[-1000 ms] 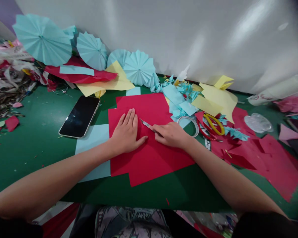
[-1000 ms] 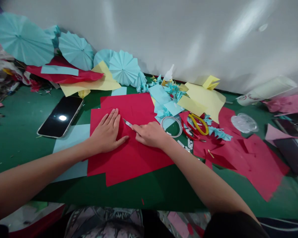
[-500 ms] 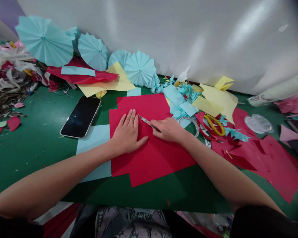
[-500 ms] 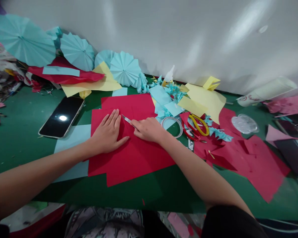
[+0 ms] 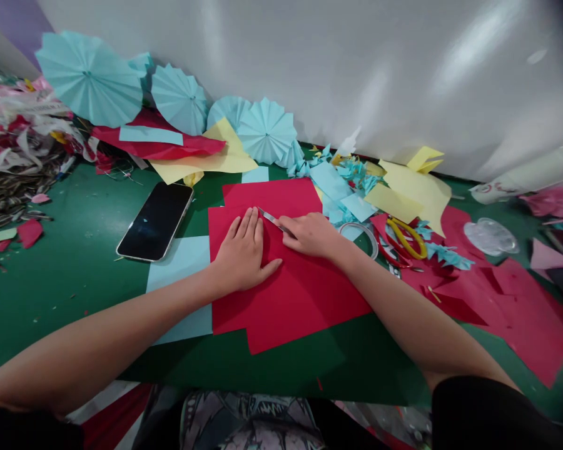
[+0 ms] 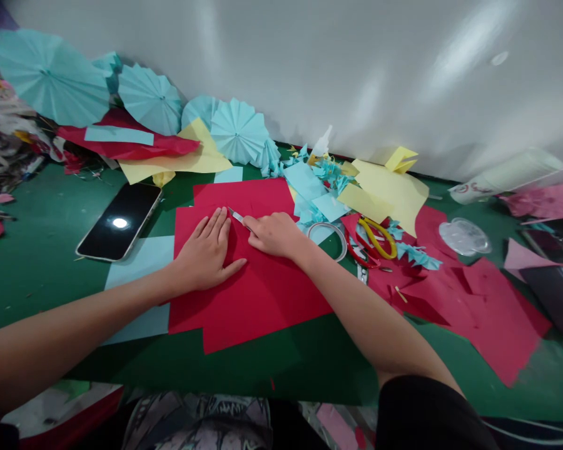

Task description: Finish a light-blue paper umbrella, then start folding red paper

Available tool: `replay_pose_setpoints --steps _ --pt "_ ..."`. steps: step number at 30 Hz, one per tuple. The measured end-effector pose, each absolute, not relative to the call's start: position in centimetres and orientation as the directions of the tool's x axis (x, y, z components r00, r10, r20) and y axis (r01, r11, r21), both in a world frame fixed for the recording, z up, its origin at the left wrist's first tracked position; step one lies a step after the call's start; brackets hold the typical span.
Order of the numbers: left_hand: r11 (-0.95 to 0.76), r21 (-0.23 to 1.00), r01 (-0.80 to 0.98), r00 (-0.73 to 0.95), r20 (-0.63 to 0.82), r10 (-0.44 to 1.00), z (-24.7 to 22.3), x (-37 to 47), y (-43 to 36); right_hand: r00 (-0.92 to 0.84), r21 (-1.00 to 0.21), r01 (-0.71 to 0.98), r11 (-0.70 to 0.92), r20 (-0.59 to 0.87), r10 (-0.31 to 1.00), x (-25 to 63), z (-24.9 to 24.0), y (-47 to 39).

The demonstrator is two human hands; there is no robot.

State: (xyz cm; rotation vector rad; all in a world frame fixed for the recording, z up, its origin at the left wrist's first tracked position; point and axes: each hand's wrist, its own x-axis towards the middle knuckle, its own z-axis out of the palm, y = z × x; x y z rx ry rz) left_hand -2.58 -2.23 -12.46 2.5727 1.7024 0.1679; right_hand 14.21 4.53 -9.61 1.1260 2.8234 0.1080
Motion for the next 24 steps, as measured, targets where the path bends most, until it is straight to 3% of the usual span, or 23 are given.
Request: replay_pose_setpoints --steps 12,17,21,24 --pt "-0.391 0.113 0.913 0.383 0.087 0.92 -12.7 -2.7 -2.2 -0.633 0.099 0.768 0.633 -0.037 0.773 13.1 -9.8 5.6" --pt "-0.372 0.164 0.914 0.359 0.101 0.928 -12.6 -2.8 -2.4 -0.492 0.175 0.853 0.492 -0.051 0.869 13.7 -9.3 5.3" --pt "-0.49 0.194 0.85 0.482 0.088 0.871 -12.2 -3.1 -2.6 -0.428 0.185 0.887 0.423 -0.012 0.904 14.4 -9.0 5.4" --pt "-0.631 0.226 0.742 0.629 0.09 0.772 -11.7 -3.2 -2.8 -0.479 0.07 0.877 0.474 0.084 0.874 14.3 -8.9 5.3"
